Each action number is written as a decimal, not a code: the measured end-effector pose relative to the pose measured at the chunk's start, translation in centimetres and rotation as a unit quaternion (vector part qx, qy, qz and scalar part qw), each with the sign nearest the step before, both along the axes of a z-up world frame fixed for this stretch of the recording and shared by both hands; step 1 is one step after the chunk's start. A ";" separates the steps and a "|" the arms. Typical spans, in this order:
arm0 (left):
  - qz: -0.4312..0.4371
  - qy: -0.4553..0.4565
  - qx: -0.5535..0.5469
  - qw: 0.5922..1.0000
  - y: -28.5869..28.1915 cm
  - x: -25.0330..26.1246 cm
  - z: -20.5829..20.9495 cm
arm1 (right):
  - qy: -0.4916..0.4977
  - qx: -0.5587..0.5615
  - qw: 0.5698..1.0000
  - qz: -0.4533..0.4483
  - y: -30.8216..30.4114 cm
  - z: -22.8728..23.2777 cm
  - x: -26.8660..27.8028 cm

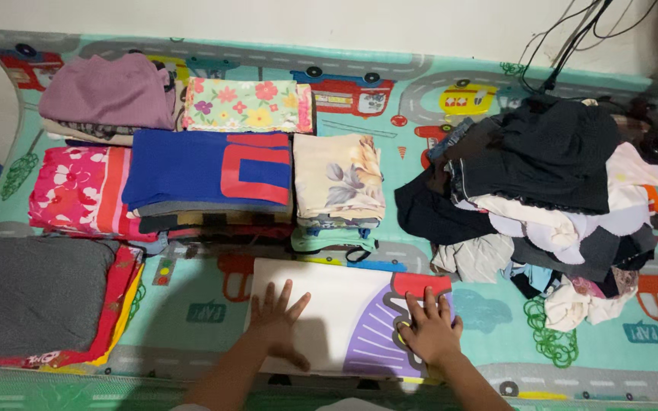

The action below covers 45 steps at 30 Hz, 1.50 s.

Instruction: The person folds a white shirt and a pair of dark trousers by hand, smoothing the fabric and placing them onto separate stacks on a bed.

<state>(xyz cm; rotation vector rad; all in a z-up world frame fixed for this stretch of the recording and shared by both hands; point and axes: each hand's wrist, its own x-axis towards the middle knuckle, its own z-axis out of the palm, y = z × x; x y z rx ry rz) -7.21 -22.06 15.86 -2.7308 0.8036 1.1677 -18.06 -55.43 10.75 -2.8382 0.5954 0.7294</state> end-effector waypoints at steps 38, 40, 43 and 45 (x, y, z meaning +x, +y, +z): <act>0.522 0.362 -0.463 0.619 -7.9 -4.4 -1.2 | -0.187 0.534 0.818 -0.103 12.9 3.6 0.7; 0.514 0.419 -0.473 0.580 -6.5 -3.6 -2.4 | -0.224 0.531 0.816 -0.054 13.0 2.5 0.6; 0.515 0.450 -0.480 0.550 -4.5 -2.7 -2.1 | -0.258 0.539 0.801 -0.031 13.1 1.4 0.7; 0.525 0.426 -0.477 0.561 -3.1 -2.2 -0.8 | -0.254 0.553 0.791 -0.059 13.2 1.1 0.8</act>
